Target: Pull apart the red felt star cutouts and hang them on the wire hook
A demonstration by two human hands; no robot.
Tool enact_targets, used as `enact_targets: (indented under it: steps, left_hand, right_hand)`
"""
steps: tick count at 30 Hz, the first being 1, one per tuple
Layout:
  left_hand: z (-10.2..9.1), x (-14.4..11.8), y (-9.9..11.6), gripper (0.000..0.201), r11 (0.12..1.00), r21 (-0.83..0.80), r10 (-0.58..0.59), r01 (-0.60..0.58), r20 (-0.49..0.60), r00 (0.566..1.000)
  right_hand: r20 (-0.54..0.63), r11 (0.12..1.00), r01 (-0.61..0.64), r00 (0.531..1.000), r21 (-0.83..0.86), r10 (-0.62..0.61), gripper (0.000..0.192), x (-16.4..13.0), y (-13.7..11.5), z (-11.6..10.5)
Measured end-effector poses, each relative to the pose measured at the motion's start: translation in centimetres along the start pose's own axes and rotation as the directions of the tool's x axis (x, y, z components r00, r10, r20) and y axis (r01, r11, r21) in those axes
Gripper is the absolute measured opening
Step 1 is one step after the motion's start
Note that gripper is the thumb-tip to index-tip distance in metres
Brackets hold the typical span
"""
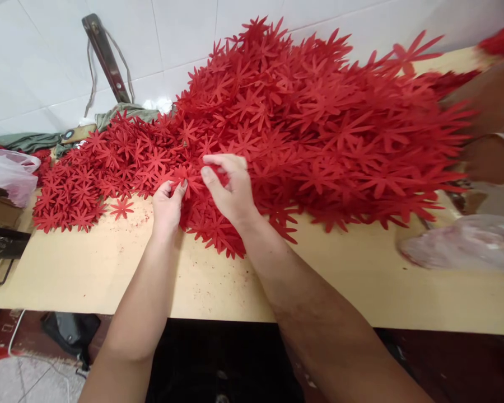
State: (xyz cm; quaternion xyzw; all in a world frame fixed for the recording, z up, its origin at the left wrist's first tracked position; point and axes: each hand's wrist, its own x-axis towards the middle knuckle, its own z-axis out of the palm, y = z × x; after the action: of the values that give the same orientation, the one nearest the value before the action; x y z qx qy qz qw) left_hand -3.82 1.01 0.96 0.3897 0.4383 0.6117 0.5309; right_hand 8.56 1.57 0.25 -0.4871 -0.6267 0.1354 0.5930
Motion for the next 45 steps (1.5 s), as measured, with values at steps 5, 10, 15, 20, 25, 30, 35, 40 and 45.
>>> enact_targets:
  steps: [5, 10, 15, 20, 25, 30, 35, 40, 45]
  left_hand:
    - [-0.1, 0.3, -0.5, 0.025, 1.000, 0.010, 0.027, -0.028, 0.024, 0.999]
    - [0.2, 0.0, -0.3, 0.040, 0.999, 0.033, 0.038, -0.037, -0.012, 0.999]
    - [0.4, -0.4, 0.2, 0.036, 0.998, 0.039, -0.047, 0.044, 0.069, 0.997]
    - [0.4, -0.2, 0.2, 0.034, 0.997, 0.079, -0.021, 0.019, 0.033, 0.999]
    - [0.3, -0.2, 0.0, 0.039, 0.993, 0.114, -0.001, -0.005, 0.049, 0.999]
    - [0.2, -0.2, -0.2, 0.042, 0.990, 0.140, 0.009, -0.012, 0.025, 1.000]
    - [0.3, 0.1, -0.6, 0.038, 0.995, 0.099, 0.024, -0.024, -0.002, 1.000]
    - [0.5, -0.2, -0.4, 0.034, 0.998, 0.052, -0.049, 0.045, 0.080, 0.996]
    - [0.6, -0.5, -0.2, 0.040, 0.990, 0.137, -0.043, 0.032, 0.076, 0.996]
  right_hand:
    - [0.272, 0.952, -0.216, 0.950, 0.218, 0.154, 0.037, -0.5, -0.5, 0.8]
    - [0.382, 0.868, -0.365, 0.895, 0.336, 0.229, 0.040, -0.3, -0.8, 0.7]
    - [0.238, 0.807, -0.386, 0.921, 0.447, 0.308, 0.036, 0.2, -0.2, 0.8]
    - [-0.079, 0.900, -0.305, 0.935, 0.312, 0.345, 0.033, 0.7, 2.3, 0.3]
    - [-0.250, 0.982, -0.125, 0.964, -0.144, 0.086, 0.039, 0.8, 2.1, -0.9]
    - [0.099, 0.951, -0.234, 0.971, 0.201, 0.218, 0.035, 0.1, -0.6, 0.1]
    - [0.389, 0.767, -0.478, 0.864, 0.429, 0.320, 0.039, -0.3, -0.6, 1.4]
    - [0.329, 0.725, -0.467, 0.882, 0.507, 0.338, 0.026, 0.0, -0.2, 1.2]
    - [0.192, 0.636, -0.531, 0.830, 0.560, 0.524, 0.011, 0.6, 0.2, 0.6]
